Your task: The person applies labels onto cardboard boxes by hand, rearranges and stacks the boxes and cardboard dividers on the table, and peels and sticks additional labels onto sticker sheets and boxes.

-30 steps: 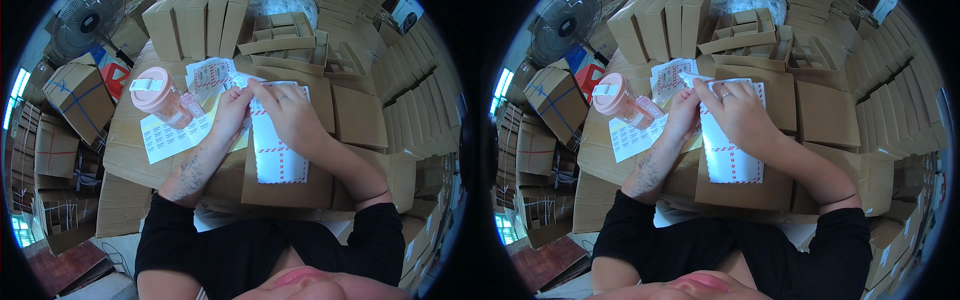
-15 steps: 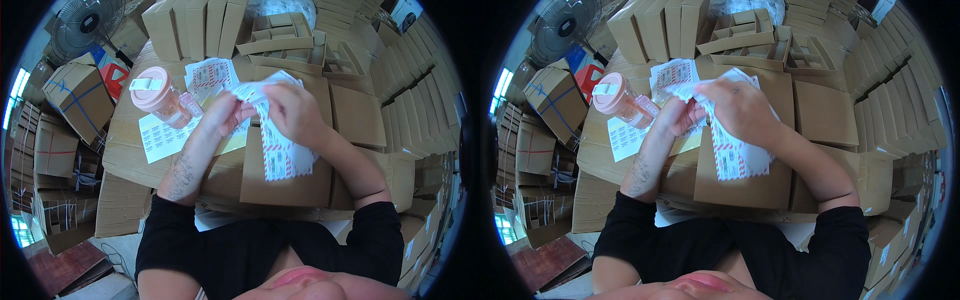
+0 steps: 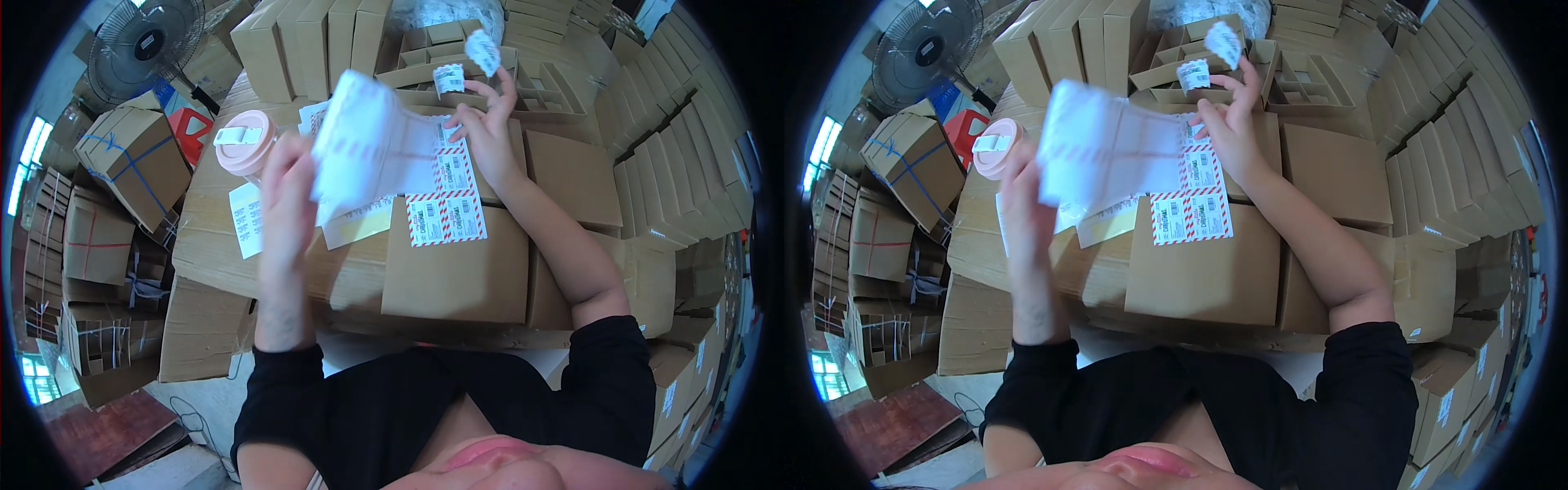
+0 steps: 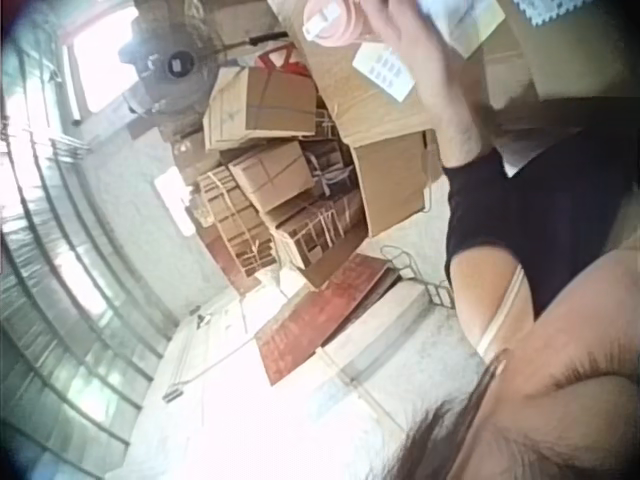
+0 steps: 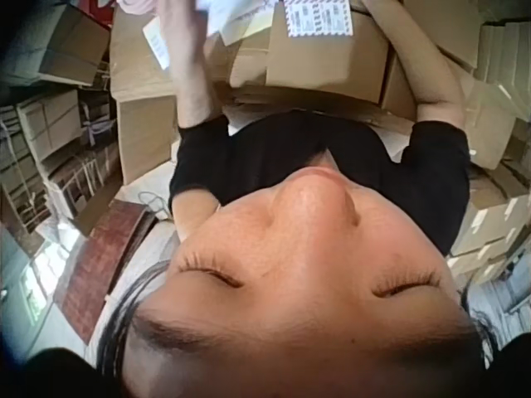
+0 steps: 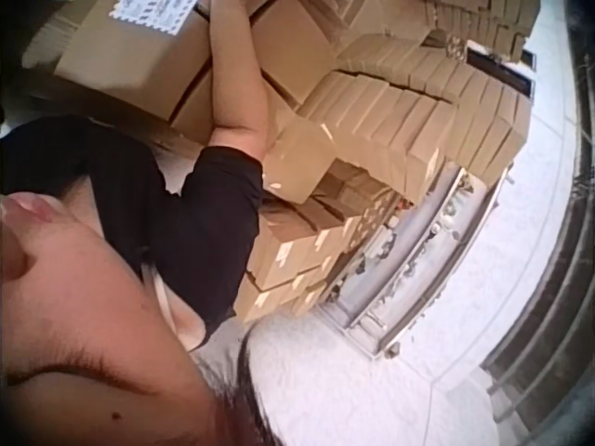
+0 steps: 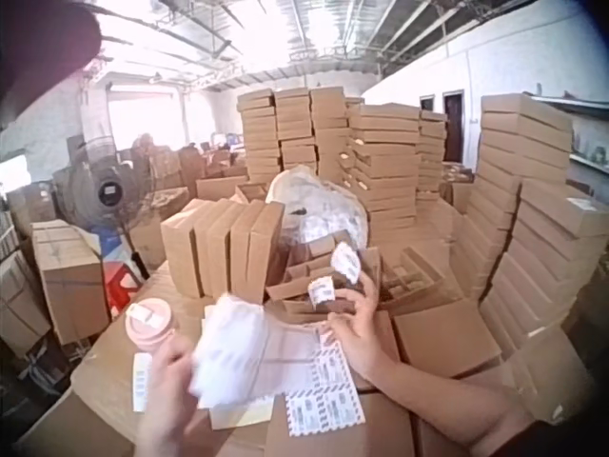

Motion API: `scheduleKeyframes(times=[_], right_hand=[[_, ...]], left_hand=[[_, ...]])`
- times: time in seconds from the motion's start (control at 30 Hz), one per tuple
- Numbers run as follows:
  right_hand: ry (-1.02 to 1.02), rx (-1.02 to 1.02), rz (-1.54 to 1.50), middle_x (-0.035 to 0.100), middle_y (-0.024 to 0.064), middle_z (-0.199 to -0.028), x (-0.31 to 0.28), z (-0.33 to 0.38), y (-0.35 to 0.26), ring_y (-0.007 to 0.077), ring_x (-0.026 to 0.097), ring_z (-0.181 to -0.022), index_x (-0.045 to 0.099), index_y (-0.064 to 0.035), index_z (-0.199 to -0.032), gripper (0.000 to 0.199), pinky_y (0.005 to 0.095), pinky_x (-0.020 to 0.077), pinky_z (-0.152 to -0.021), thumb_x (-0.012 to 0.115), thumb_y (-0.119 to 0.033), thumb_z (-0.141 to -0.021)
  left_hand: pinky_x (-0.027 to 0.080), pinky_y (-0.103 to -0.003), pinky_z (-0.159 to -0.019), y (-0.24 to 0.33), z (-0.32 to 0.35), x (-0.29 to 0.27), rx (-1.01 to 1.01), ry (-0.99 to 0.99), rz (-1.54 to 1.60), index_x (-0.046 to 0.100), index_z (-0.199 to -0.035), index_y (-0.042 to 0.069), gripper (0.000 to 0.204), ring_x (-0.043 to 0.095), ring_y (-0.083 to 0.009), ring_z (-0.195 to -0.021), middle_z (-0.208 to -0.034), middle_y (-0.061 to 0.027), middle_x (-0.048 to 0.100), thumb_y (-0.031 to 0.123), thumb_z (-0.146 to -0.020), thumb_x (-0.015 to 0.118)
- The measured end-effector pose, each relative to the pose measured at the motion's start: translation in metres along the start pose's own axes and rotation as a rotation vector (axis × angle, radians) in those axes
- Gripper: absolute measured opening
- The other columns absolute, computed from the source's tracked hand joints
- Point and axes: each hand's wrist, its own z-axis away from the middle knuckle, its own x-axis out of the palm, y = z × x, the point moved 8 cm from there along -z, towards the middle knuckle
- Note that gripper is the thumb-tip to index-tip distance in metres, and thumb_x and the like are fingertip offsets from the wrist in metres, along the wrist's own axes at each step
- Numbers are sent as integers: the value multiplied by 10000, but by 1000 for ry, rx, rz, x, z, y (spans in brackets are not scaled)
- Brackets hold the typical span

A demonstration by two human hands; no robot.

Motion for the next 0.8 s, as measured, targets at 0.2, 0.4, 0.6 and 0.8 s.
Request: scheduleKeyframes(times=[0.2,0.4,0.6,0.8], right_hand=[[-72,23,65,395,180,-1332,10,0,17,132,597,-786,40,-153,-1523,820,249,525,-571,582,-24,-922],[-135,1,90,410,188,-1351,21,5,11,147,571,-832,87,-145,-1533,861,276,511,-717,658,-67,-894],[-175,-64,175,414,221,-1378,23,5,15,190,578,-868,97,-142,-1538,862,349,507,-804,678,-143,-901],[-211,-38,165,394,235,-1394,28,6,20,203,576,-880,75,-144,-1540,857,350,491,-834,666,-189,-922]], left_hand=[[457,-240,-493,-23,185,-59,-630,-517,133,546,-931,16,258,562,-120,-549,-757,-41,568,262,-953,618],[450,-251,-541,-102,228,-24,-823,-866,-744,538,-972,17,260,559,-130,-607,-802,-49,571,267,-959,608],[442,-262,-590,-114,162,81,-214,-663,-915,529,-1013,19,266,556,-140,-664,-847,-57,573,272,-965,599],[435,-273,-639,-159,156,112,-141,-707,-1032,521,-1054,21,277,554,-149,-721,-893,-65,576,276,-971,590]])
